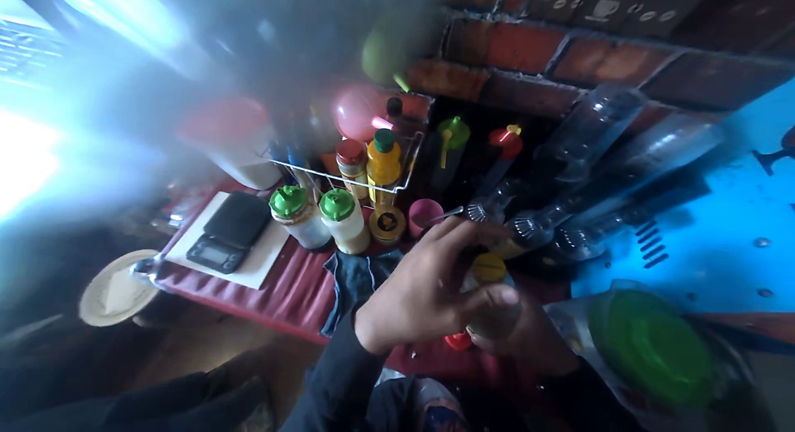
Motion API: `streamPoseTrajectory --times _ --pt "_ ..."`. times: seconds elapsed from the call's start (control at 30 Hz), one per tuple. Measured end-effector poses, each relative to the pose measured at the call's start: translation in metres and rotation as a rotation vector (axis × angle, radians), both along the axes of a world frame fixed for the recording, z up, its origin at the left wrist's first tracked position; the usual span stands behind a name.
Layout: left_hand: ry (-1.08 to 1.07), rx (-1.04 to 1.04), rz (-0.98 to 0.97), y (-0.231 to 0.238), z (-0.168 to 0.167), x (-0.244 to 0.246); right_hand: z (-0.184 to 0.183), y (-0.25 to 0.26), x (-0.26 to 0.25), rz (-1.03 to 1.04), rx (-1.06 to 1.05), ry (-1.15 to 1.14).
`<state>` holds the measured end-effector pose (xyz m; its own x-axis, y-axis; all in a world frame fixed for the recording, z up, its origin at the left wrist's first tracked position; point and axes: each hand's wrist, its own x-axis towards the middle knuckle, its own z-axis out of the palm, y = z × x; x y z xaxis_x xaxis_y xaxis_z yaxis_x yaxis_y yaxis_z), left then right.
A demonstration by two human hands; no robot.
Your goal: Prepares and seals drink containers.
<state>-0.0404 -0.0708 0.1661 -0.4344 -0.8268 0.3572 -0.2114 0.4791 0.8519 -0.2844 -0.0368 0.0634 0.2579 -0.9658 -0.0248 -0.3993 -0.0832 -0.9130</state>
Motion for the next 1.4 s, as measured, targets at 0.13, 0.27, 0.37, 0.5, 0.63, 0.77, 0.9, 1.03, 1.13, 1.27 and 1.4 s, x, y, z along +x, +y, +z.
streamPoseTrajectory --times 0.13,0.27,0.37,0.5,0.63,0.77,0.9,1.03,1.13,1.27,1.4 --pt "0.050 0.000 0.070 0.000 0.004 -0.003 0.002 -0.003 0.000 0.025 -0.013 0.008" --pt "-0.024 -0.103 -0.045 0.001 0.000 0.003 -0.002 -0.003 -0.003 0.026 0.006 -0.044" --pt "-0.022 -0.163 0.048 0.018 -0.011 0.005 -0.018 -0.002 -0.005 -0.121 -0.022 -0.055" --pt "-0.165 0.240 -0.039 0.072 -0.064 -0.008 -0.071 -0.015 -0.003 -0.376 -0.169 -0.142" --pt "-0.783 0.497 -0.096 0.082 -0.144 -0.058 -0.112 -0.017 0.003 -0.596 -0.082 -0.129" --pt "-0.896 0.474 -0.017 0.067 -0.190 -0.085 -0.132 -0.014 0.009 -0.615 -0.101 -0.136" --pt "-0.832 0.419 -0.015 0.066 -0.212 -0.089 -0.133 -0.013 0.007 -0.594 -0.079 -0.174" --pt "-0.647 0.272 0.156 0.091 -0.167 -0.064 -0.127 0.017 -0.014 -0.567 -0.007 -0.006" --pt "-0.517 0.065 0.517 0.102 -0.117 -0.019 -0.099 0.067 -0.005 -0.641 -0.016 0.043" --pt "-0.554 -0.053 0.793 0.073 -0.117 0.027 -0.070 0.077 0.019 -0.339 -0.238 -0.105" --pt "-0.583 0.013 0.747 0.051 -0.139 0.029 -0.046 0.031 0.047 -0.010 -0.341 0.044"
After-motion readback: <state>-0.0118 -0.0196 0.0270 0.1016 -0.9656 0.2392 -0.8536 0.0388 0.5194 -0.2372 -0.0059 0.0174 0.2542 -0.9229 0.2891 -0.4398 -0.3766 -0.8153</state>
